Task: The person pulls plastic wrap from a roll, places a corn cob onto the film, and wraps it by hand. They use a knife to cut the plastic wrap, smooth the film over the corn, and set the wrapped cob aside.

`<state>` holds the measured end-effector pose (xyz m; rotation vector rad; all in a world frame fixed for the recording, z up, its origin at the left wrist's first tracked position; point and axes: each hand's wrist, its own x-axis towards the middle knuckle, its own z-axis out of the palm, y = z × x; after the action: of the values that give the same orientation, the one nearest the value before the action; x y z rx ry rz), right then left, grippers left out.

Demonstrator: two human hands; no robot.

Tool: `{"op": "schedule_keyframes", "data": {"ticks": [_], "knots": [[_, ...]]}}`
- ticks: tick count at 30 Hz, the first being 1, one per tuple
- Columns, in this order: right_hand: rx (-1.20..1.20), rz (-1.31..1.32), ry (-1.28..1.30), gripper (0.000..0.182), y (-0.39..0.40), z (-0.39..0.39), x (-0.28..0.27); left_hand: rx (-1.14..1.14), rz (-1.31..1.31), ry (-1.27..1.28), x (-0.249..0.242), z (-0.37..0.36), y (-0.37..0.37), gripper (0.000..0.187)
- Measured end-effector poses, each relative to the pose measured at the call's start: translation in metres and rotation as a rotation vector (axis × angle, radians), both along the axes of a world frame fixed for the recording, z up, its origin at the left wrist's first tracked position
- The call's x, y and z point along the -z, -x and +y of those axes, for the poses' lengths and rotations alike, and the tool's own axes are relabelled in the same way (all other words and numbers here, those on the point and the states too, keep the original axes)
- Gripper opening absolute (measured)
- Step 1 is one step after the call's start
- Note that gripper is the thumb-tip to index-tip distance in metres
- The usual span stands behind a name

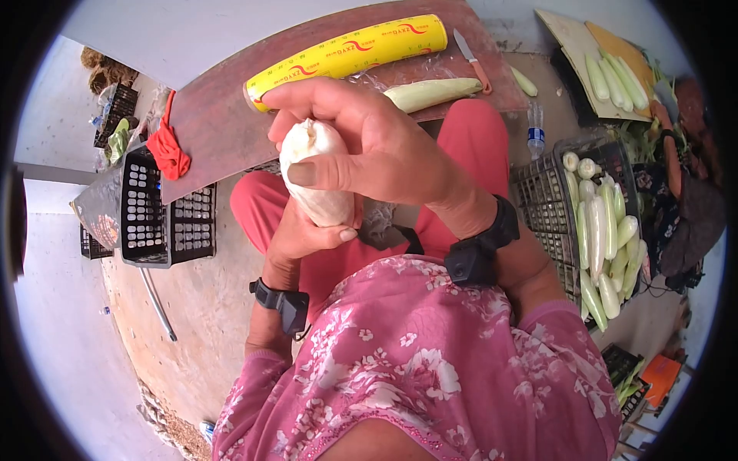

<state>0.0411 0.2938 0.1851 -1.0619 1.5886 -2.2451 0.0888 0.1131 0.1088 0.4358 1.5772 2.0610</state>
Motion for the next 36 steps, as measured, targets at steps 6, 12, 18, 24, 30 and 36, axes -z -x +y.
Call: {"op": "schedule_keyframes", "data": {"ticks": [6,12,18,24,30,36], "knots": [[0.109,0.036,-0.138,0.035,-0.007,0.000,-0.009,0.084,0.010,0.039,-0.004,0.001,-0.001,0.043],[0.069,-0.209,-0.119,0.040,-0.002,0.000,-0.011,0.133,-0.092,-0.022,0.004,0.001,-0.003,0.044],[-0.054,-0.458,0.158,0.069,0.005,0.005,-0.002,0.272,-0.066,-0.098,0.011,-0.010,-0.002,0.055],[-0.211,-0.070,-0.108,0.064,0.003,0.020,0.008,0.267,-0.139,-0.067,0.003,-0.010,-0.007,0.062],[-0.205,-0.059,-0.106,0.041,-0.003,0.023,-0.002,0.288,-0.120,-0.101,0.008,-0.013,-0.007,0.063],[-0.207,-0.081,0.043,0.055,-0.002,0.022,0.013,0.297,-0.138,-0.112,0.007,-0.014,-0.006,0.062]]}}
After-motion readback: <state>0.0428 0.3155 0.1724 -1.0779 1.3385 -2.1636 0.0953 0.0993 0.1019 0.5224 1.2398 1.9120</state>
